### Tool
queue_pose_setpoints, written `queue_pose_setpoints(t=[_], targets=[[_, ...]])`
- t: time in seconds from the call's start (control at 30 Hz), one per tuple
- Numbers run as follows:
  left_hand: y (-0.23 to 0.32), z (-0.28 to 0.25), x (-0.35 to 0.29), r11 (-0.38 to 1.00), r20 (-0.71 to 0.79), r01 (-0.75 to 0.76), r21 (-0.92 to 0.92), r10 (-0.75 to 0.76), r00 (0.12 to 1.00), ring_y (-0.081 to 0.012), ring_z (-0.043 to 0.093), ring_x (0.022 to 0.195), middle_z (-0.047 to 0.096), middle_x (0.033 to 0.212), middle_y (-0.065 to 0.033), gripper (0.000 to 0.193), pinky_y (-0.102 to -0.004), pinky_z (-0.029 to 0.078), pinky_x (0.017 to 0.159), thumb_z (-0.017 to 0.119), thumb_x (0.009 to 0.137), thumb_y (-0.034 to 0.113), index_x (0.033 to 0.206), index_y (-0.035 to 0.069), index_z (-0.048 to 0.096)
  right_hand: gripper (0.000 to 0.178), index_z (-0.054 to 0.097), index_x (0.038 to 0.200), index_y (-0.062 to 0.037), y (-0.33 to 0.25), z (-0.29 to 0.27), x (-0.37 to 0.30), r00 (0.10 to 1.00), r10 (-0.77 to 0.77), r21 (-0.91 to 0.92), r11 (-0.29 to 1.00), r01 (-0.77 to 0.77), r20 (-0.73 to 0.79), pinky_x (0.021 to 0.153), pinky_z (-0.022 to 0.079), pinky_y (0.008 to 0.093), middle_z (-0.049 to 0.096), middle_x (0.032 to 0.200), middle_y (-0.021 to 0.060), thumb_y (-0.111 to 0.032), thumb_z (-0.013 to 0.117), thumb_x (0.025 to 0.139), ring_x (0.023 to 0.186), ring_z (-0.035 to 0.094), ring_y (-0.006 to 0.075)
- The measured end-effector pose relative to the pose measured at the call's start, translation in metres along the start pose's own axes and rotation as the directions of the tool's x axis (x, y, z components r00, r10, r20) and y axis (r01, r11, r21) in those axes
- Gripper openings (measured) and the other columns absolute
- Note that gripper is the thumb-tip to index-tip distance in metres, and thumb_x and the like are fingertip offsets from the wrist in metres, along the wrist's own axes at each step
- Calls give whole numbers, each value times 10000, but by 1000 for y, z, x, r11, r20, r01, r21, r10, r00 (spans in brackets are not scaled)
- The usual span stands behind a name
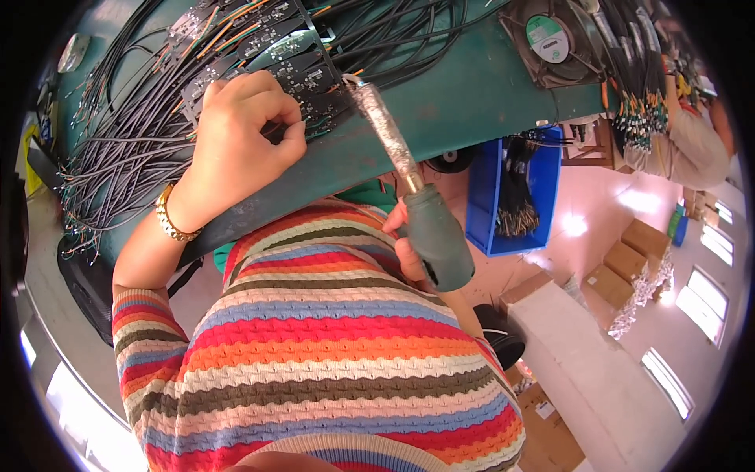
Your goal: The person solders wires onto circuit boards using a soldering tool, positioning the wire connections by hand and applying heat with the tool across the circuit board array.
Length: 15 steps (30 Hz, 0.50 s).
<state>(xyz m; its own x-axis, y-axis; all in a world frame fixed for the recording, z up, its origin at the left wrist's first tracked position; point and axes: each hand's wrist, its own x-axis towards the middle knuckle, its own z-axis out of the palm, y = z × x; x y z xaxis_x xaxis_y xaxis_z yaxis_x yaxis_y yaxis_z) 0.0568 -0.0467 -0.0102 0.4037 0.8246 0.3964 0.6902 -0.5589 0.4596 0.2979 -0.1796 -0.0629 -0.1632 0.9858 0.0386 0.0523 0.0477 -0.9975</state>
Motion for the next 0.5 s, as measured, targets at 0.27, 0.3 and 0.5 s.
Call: queue_pose_setpoints(t=[0.27,0.3,0.5], targets=[[-27,-20,23,999,-95,33,-3,-33,995,-276,604,742,572,738,-75,77,-400,458,634,683,750,113,748,64,624,448,508,1284,-13,15,-2,11,959,-245,74,963,257,-144,642,469,322,574,846,109,-250,584,912,711,570,188],[-35,-26,31,987,-104,67,147,-52,993,-291,617,764,584,776,-94,106,-415,486,620,677,805,151,795,56,630,446,509,1287,-17,13,-2,11,958,-241,86,963,256,-157,649,472,323,574,849,110,-240,586,909,710,570,190],[-65,-25,42,928,-134,37,372,14,991,-311,603,834,582,844,-98,113,-441,465,665,647,849,152,853,43,614,432,542,1234,-1,12,5,17,959,-220,156,956,249,-179,656,475,318,577,838,98,-241,620,883,701,566,182]])
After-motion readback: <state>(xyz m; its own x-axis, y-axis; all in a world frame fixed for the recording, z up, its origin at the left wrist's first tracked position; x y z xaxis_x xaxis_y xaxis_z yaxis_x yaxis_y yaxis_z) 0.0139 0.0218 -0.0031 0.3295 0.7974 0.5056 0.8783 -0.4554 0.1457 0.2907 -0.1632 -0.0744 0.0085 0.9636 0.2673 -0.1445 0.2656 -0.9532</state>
